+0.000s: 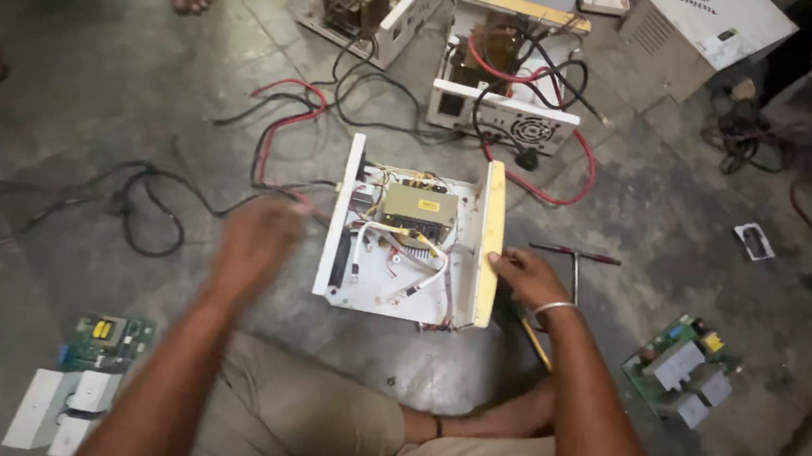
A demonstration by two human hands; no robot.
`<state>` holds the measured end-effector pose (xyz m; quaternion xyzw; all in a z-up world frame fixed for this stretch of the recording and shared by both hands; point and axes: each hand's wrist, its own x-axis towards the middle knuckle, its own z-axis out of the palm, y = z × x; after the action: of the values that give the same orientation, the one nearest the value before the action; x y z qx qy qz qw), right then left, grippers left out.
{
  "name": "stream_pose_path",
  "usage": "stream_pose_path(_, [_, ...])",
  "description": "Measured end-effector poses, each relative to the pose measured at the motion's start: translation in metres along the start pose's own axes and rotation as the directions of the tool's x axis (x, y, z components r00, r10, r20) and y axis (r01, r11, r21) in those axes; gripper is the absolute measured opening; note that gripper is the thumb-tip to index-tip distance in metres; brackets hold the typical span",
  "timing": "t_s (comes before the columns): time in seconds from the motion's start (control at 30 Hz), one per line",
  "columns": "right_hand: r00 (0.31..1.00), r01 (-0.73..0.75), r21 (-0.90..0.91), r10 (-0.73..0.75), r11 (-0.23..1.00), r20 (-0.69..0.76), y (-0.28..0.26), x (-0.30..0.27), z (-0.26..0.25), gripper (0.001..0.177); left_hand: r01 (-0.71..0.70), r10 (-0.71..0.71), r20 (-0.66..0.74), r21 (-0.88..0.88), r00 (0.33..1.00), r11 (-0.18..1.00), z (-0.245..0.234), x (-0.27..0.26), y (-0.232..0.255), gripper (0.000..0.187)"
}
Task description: The person sits on the floor and repairs an electronic device by opening the casing, manipulating internal wires, and using a screwdriver to remove a circuit board. The person then places the casing aside and moves to another device.
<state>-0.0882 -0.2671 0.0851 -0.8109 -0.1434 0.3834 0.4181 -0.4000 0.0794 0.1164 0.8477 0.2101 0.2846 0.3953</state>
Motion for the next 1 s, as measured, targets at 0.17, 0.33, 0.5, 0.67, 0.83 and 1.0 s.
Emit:
stream_pose_path(0.17, [1.000, -0.027, 0.082, 0.026, 0.996, 0.012, -0.004, -0.004, 0.009, 0.057, 0.448, -0.014, 0.651, -0.507, 0.759, 0.736, 0.160, -0.006, 0.116, 0.036])
stream_pose_path(0.33, [0.998, 0.014, 0.253, -0.029, 0.967, 0.059, 0.000, -0.005, 0.020, 0.061, 0.385, -0.086, 0.526, -0.492, 0.846, 0.781, 0.224, -0.010, 0.135, 0.035])
stream_pose_path(0.5, [0.997, -0.053, 0.270, 0.036, 0.961, 0.069, 0.003, -0.005, 0.026, 0.064, 0.243, -0.022, 0.306, -0.710, 0.952, 0.661, 0.239, -0.019, 0.118, 0.023])
stream_pose_path(0.67, [0.982, -0.143, 0.451, 0.069, 0.881, 0.176, -0.004, -0.004, 0.026, 0.061, 0.736, -0.422, 0.604, -0.582, 0.676, 0.346, 0.259, -0.024, 0.136, 0.027])
stream_pose_path(0.83, [0.987, -0.119, 0.510, 0.044, 0.852, 0.155, -0.003, -0.007, 0.023, 0.056, 0.711, -0.547, 0.545, -0.690, 0.636, 0.138, 0.262, -0.029, 0.149, 0.034])
stream_pose_path(1.0, [0.991, -0.120, 0.545, 0.064, 0.830, 0.121, -0.006, -0.009, 0.021, 0.054, 0.846, -0.557, 0.725, -0.529, 0.405, -0.073, 0.257, -0.020, 0.146, 0.041])
